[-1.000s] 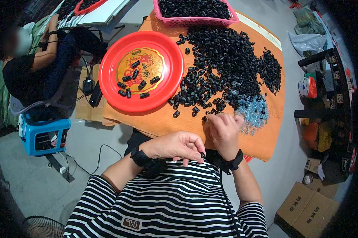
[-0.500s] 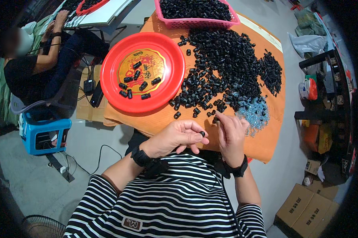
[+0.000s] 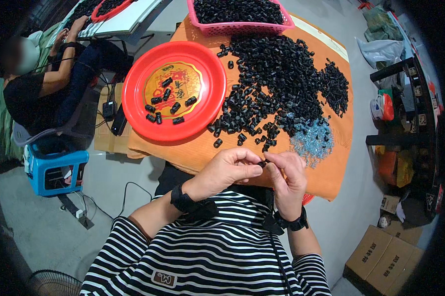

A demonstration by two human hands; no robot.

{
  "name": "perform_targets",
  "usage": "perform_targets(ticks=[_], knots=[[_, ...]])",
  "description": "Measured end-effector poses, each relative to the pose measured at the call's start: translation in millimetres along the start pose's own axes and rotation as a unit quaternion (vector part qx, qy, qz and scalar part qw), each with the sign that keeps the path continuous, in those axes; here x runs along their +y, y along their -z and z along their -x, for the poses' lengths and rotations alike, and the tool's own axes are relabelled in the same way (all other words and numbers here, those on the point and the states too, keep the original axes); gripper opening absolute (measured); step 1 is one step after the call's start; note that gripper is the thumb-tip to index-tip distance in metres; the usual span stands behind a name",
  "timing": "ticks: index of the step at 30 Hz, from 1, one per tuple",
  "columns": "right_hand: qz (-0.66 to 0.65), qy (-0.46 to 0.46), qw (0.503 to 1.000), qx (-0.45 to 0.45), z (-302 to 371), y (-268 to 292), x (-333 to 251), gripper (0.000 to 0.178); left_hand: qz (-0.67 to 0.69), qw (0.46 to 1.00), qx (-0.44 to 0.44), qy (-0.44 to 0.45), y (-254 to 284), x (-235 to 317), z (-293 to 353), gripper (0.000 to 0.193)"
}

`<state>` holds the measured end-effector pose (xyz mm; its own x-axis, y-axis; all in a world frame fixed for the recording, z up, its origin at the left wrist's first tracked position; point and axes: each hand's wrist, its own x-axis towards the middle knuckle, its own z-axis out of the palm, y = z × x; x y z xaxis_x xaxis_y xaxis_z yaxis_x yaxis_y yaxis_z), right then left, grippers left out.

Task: Manually assembling small black and blue plastic shoe components by pressing them together.

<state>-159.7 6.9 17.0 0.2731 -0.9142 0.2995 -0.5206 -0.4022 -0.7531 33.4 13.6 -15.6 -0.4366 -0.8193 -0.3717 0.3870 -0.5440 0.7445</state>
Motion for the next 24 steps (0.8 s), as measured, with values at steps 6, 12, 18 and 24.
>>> perform_targets(ticks=[6,12,18,24], knots=[[-0.002,-0.007,1.0,0.009,1,-4,-2,0.022,-0.002,1.0,0.01,-0.005,-5,-2,1,0.02],[0.032,0.038,0.999,-0.018,-1,0,-1,0.023,0.019,0.999,0.013,0.035,-11,12,4,0.018],[0.116,0.08,0.989,-0.055,-3,5,-9,0.036,0.027,0.999,0.017,0.021,-3,-1,-1,0.018],[0.248,0.135,0.958,-0.051,3,5,-9,0.039,0.004,0.998,-0.012,0.054,-6,11,0,0.021]])
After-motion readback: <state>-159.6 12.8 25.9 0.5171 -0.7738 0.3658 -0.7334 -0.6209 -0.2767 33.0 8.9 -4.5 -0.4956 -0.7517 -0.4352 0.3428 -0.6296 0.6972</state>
